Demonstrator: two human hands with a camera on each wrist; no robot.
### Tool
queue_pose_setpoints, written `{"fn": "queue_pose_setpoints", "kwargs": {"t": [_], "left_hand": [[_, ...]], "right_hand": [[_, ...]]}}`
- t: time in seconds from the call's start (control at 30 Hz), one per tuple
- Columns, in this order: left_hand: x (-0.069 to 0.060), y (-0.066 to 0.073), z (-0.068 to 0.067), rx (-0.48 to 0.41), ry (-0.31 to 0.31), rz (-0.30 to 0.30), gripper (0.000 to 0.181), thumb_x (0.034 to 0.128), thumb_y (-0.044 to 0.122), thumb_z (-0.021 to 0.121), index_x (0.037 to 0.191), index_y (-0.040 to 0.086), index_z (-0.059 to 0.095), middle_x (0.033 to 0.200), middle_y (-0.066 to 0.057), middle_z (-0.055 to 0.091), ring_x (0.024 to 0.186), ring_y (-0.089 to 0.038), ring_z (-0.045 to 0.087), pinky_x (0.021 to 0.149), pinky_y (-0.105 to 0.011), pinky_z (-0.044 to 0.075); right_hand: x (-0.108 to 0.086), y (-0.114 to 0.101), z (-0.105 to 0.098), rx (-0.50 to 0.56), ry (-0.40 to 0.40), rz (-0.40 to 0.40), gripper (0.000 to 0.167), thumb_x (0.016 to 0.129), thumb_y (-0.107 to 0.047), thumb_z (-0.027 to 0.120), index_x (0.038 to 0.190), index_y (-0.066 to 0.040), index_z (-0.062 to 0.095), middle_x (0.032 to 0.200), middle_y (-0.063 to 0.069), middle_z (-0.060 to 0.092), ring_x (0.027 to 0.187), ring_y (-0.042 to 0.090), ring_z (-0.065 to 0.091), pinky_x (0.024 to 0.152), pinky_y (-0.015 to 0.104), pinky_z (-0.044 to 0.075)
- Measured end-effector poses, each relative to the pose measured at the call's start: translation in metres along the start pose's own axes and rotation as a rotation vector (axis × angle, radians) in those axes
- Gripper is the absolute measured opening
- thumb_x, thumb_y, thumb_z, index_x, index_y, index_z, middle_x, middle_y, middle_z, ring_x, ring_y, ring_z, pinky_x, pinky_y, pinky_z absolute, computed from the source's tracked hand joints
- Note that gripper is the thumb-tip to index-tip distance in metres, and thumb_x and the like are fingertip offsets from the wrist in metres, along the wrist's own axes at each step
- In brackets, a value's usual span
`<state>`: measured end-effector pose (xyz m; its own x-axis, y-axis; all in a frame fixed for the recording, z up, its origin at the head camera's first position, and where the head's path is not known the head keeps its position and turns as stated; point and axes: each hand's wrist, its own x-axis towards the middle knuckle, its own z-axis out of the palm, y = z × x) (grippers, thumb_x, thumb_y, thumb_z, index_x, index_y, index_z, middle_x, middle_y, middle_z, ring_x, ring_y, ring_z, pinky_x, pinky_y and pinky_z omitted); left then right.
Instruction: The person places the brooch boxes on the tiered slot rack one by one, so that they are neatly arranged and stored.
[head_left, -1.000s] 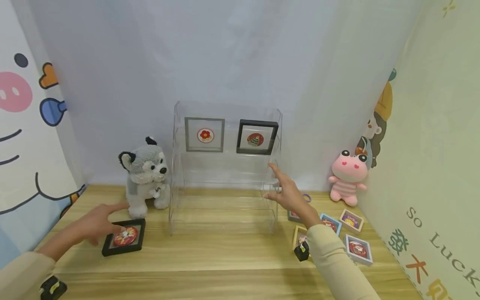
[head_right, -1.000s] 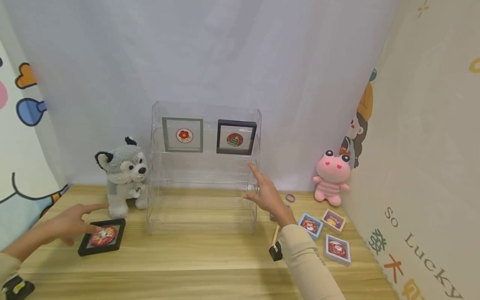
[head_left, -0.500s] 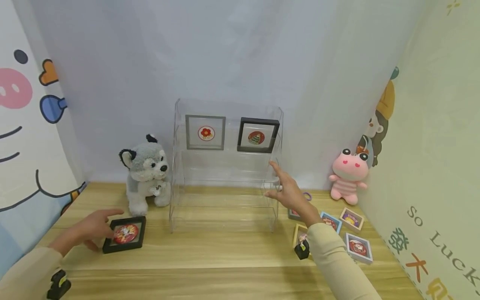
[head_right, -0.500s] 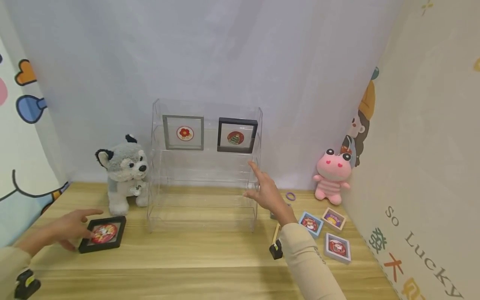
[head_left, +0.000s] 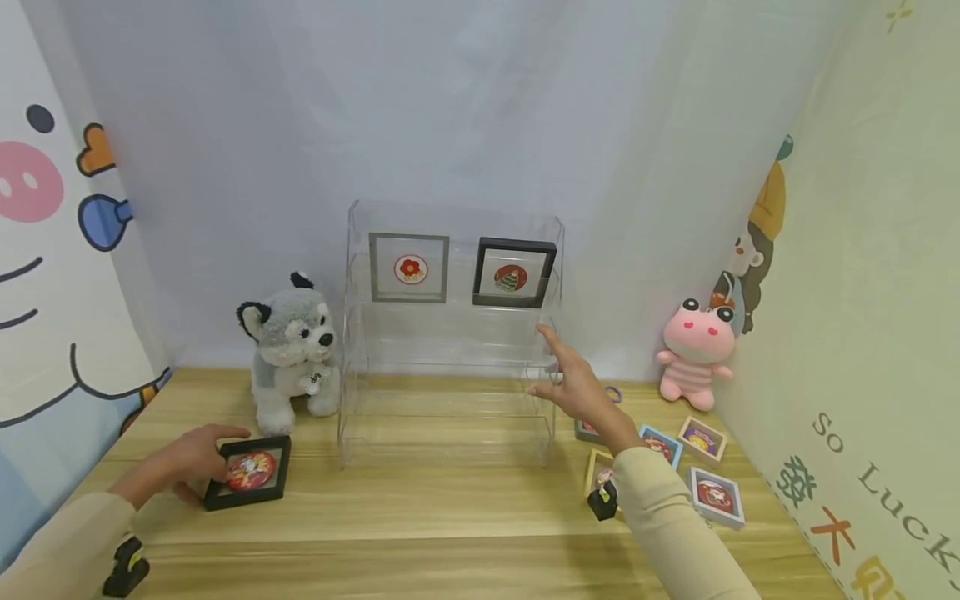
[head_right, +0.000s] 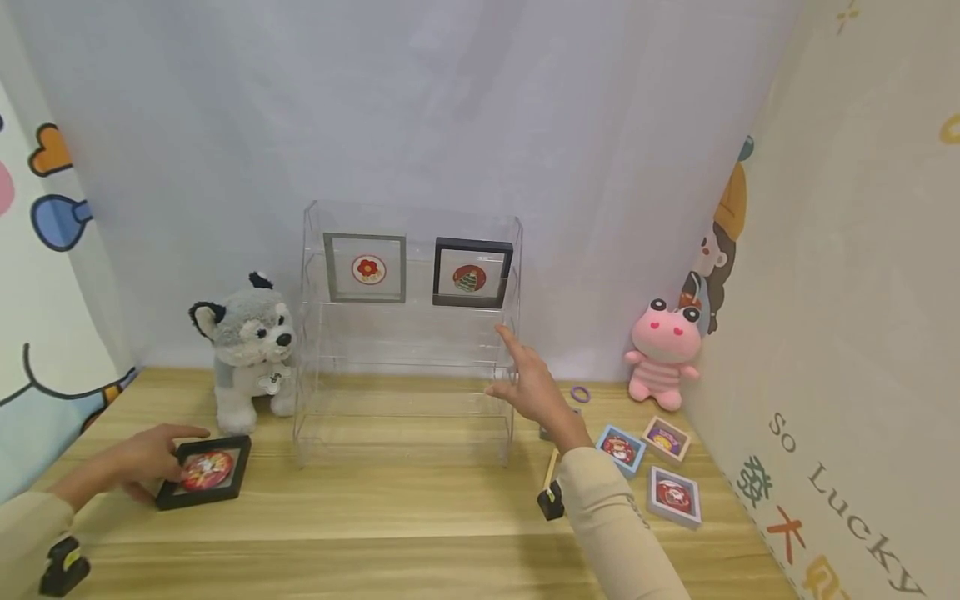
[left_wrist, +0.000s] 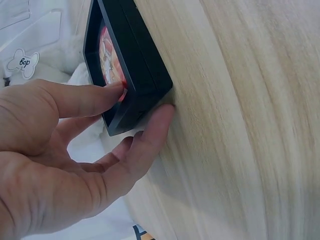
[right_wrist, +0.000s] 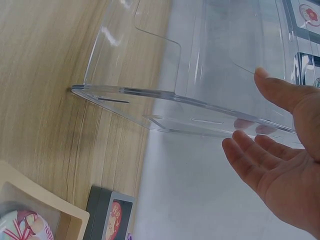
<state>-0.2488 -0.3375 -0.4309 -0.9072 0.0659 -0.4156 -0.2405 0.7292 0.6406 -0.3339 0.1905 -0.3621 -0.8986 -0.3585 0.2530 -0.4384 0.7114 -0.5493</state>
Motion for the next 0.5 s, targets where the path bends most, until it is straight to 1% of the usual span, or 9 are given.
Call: {"fn": "queue_pose_setpoints", "kwargs": {"t": [0.1,0.2,0.3,0.4,0.5], "left_hand": [[0.0012,0.0003,-0.0006,-0.009,-0.017,-0.013,0.072,0.08,-0.006,0.059,0.146,-0.009,0.032,0.124,-0.044,0.036,0.092,-0.037,0.056,0.064,-0.05,0.06],[0.0021,0.0003,-0.0001,-0.016,-0.023,-0.009,0.07,0.0809,-0.006,0.057,0.146,-0.01,0.032,0.118,-0.039,0.041,0.089,-0.034,0.056,0.063,-0.051,0.06],[0.002,0.0003,0.0013,-0.022,-0.023,0.001,0.065,0.0836,-0.006,0.056,0.145,-0.01,0.033,0.113,-0.035,0.045,0.086,-0.032,0.056,0.062,-0.05,0.059],[0.0008,0.0014,0.0026,-0.019,-0.018,0.005,0.061,0.0861,-0.004,0.055,0.144,-0.011,0.035,0.111,-0.033,0.047,0.084,-0.031,0.057,0.061,-0.05,0.059],[0.0,0.0026,0.0025,-0.015,-0.018,0.004,0.062,0.0843,-0.005,0.054,0.143,-0.011,0.035,0.112,-0.034,0.046,0.084,-0.031,0.058,0.062,-0.05,0.059]], "right_hand": [[0.0001,0.001,0.0003,-0.007,0.004,-0.008,0.096,0.085,-0.015,0.08,0.159,-0.021,0.02,0.15,0.031,0.04,0.115,0.044,0.057,0.091,0.059,0.052],[0.0,0.0014,0.0004,-0.005,0.006,-0.015,0.096,0.085,-0.015,0.08,0.159,-0.02,0.02,0.15,0.031,0.04,0.115,0.044,0.058,0.09,0.059,0.052],[-0.0002,0.0022,0.0003,-0.001,0.005,-0.015,0.097,0.084,-0.015,0.08,0.159,-0.021,0.02,0.152,0.03,0.039,0.115,0.044,0.058,0.091,0.059,0.052],[-0.0003,0.0033,0.0004,-0.003,0.003,-0.014,0.097,0.085,-0.015,0.08,0.16,-0.021,0.019,0.154,0.029,0.037,0.116,0.044,0.058,0.091,0.059,0.052],[-0.0002,0.004,0.0004,-0.002,0.003,-0.009,0.097,0.085,-0.015,0.08,0.16,-0.02,0.019,0.154,0.029,0.037,0.116,0.044,0.057,0.091,0.059,0.051]]}}
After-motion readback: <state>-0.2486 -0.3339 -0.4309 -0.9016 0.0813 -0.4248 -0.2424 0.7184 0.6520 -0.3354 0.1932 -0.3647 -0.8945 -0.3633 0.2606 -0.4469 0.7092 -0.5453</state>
